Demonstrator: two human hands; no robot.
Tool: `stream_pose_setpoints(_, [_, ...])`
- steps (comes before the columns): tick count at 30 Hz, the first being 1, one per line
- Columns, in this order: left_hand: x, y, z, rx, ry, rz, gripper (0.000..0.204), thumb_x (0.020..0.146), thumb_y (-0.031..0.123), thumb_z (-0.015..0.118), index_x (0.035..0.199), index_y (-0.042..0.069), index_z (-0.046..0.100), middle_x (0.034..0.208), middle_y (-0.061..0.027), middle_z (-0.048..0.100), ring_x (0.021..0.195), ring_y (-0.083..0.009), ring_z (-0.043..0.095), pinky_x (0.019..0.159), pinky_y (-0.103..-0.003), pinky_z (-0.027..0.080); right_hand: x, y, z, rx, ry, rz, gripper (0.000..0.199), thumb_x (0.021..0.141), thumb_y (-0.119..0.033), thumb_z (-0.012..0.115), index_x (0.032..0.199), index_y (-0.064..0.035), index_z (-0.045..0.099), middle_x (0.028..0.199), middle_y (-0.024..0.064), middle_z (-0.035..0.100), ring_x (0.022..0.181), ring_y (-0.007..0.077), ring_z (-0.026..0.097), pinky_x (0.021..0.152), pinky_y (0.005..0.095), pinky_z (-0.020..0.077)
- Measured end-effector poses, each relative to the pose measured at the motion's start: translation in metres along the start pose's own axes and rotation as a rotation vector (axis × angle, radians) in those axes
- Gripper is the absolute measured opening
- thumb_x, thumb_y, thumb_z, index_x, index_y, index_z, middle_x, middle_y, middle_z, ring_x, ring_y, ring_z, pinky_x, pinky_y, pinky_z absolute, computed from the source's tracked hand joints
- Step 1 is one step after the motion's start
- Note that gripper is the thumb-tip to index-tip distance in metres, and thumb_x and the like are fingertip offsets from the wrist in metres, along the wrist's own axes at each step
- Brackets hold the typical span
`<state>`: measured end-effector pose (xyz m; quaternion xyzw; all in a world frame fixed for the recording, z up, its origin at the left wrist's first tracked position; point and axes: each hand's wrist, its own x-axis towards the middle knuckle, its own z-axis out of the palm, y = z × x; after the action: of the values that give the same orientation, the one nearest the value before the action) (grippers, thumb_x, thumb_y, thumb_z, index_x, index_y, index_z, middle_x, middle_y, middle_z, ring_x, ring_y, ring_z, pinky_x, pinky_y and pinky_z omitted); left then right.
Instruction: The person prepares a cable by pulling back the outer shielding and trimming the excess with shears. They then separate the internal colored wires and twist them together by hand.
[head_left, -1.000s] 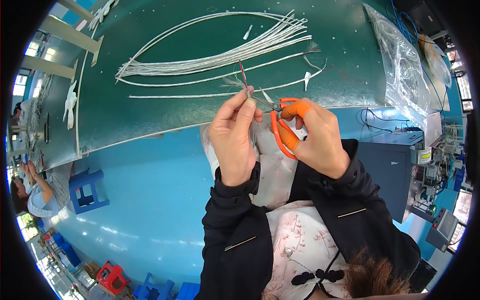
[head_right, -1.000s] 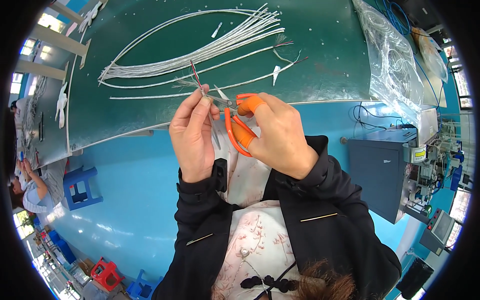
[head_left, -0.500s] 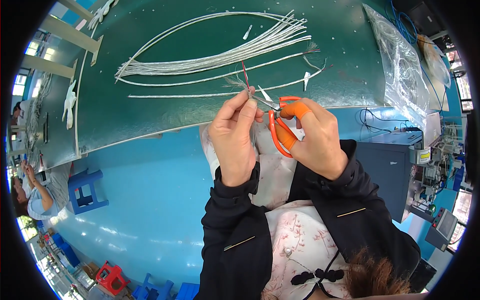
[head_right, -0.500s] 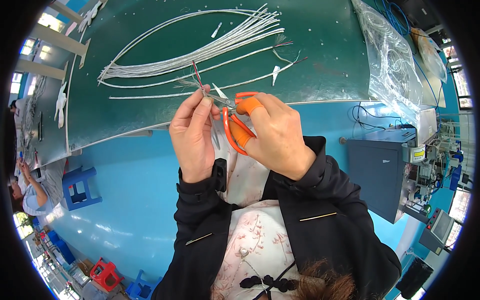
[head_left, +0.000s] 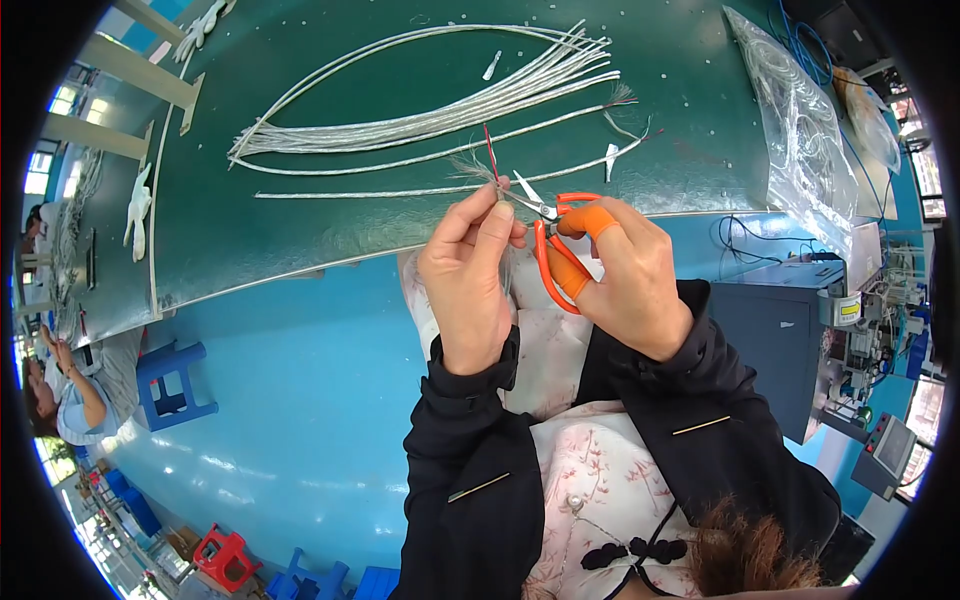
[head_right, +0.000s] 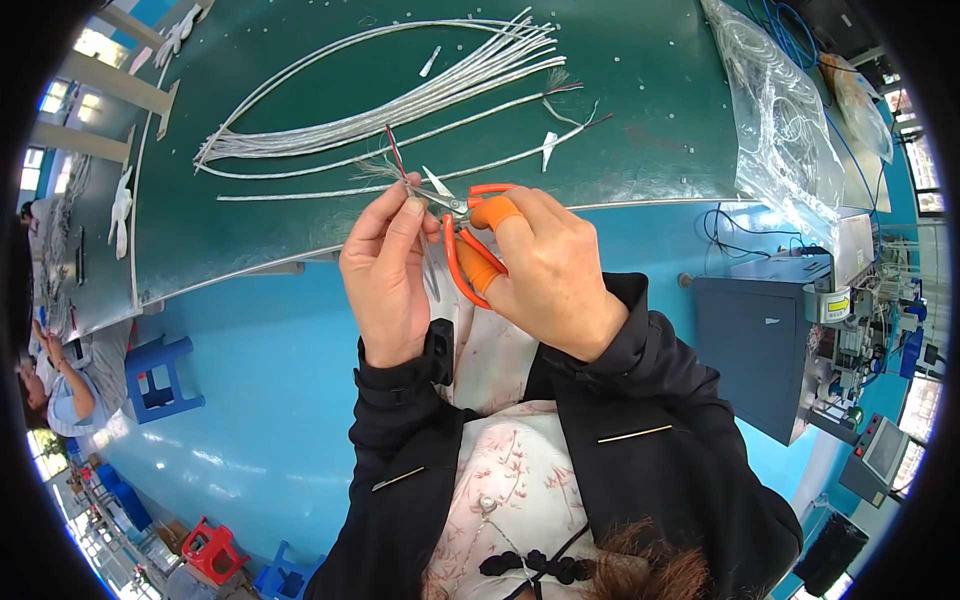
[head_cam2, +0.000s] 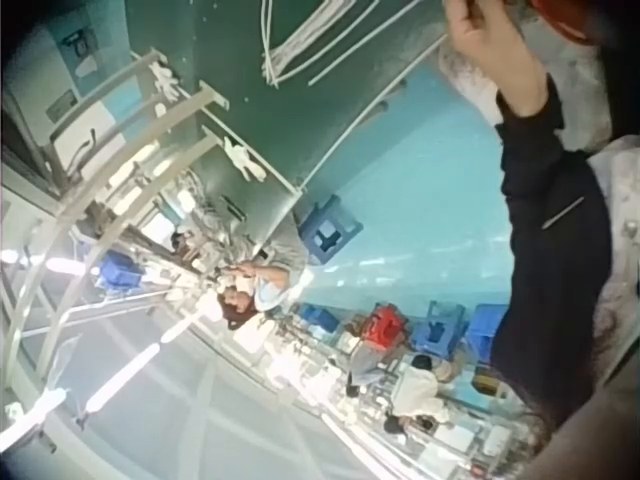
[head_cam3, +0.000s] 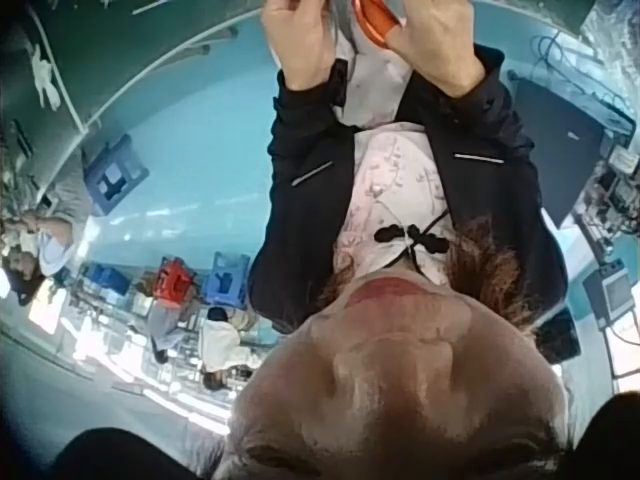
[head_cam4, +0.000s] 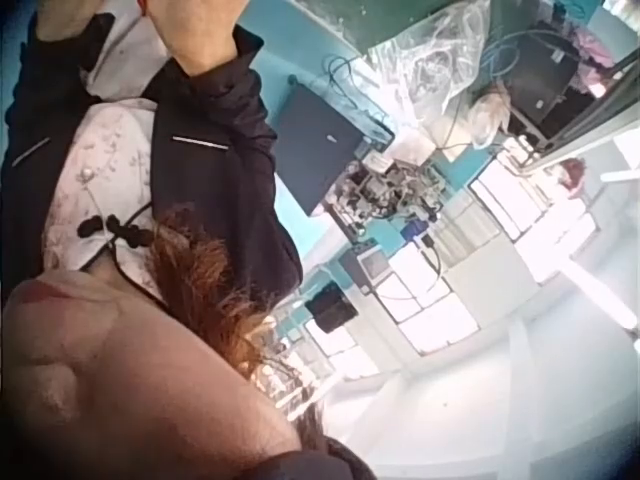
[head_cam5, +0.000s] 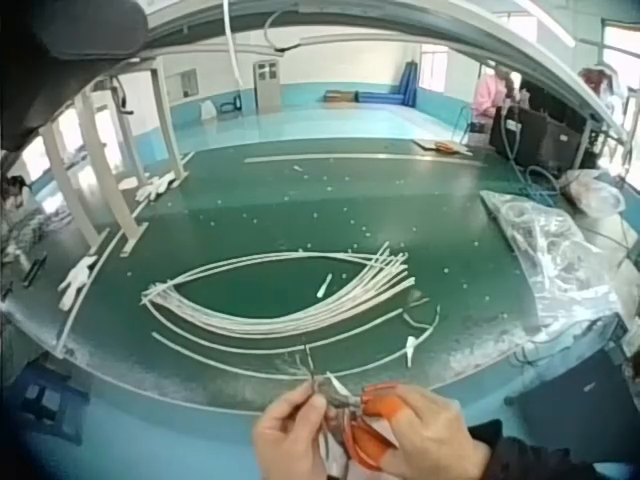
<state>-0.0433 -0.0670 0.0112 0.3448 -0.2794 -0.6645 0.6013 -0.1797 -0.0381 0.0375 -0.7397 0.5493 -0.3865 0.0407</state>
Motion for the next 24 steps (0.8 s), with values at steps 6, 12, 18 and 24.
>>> stream_pose_setpoints(6, [-0.0008, 0.0004, -0.0006, -0.012, 0.000, -0.010, 0.024, 0.085, -0.001, 0.059, 0.108, -0.005, 0.060, 0.104, -0.0099, 0.062, 0.076, -0.0125, 0.057, 0.066, -0.027, 0.048, 0.0022, -0.0040, -0.0031, 0.013, 0.010, 0.039, 0.027, 0.063, 0.002, 0.073, 0.082, -0.0009, 0.054, 0.084, 0.0111, 0.062, 0.056, 0.0201, 0.054, 0.047, 0.0269, 0.0445])
stream_pose_setpoints(12, [0.0004, -0.0004, -0.0010, -0.013, 0.014, 0.007, 0.024, 0.085, -0.001, 0.059, 0.108, -0.005, 0.060, 0.103, -0.0091, 0.062, 0.076, -0.0126, 0.058, 0.066, -0.027, 0.048, -0.0002, -0.0037, -0.0046, 0.048, -0.014, 0.023, 0.028, 0.062, 0.002, 0.073, 0.082, -0.0009, 0.054, 0.083, 0.0110, 0.062, 0.055, 0.0199, 0.053, 0.048, 0.0270, 0.0441])
stream_pose_setpoints(18, [-0.0012, 0.0006, 0.0010, 0.003, 0.018, 0.019, 0.023, 0.085, -0.001, 0.059, 0.108, -0.005, 0.061, 0.102, -0.0087, 0.063, 0.076, -0.0125, 0.058, 0.067, -0.027, 0.048, -0.0010, -0.0031, -0.0022, -0.001, -0.008, -0.023, 0.028, 0.061, 0.002, 0.074, 0.082, -0.0008, 0.054, 0.082, 0.0110, 0.062, 0.058, 0.0222, 0.056, 0.048, 0.0281, 0.0448])
stream_pose_setpoints(24, [-0.0012, 0.0009, 0.0013, 0.010, 0.014, 0.011, 0.024, 0.085, -0.001, 0.059, 0.108, -0.004, 0.061, 0.102, -0.0085, 0.062, 0.076, -0.0124, 0.058, 0.067, -0.026, 0.048, -0.0002, -0.0033, -0.0007, -0.047, 0.035, -0.047, 0.028, 0.062, 0.002, 0.074, 0.082, -0.0008, 0.055, 0.082, 0.0115, 0.061, 0.059, 0.0235, 0.057, 0.049, 0.0288, 0.0456])
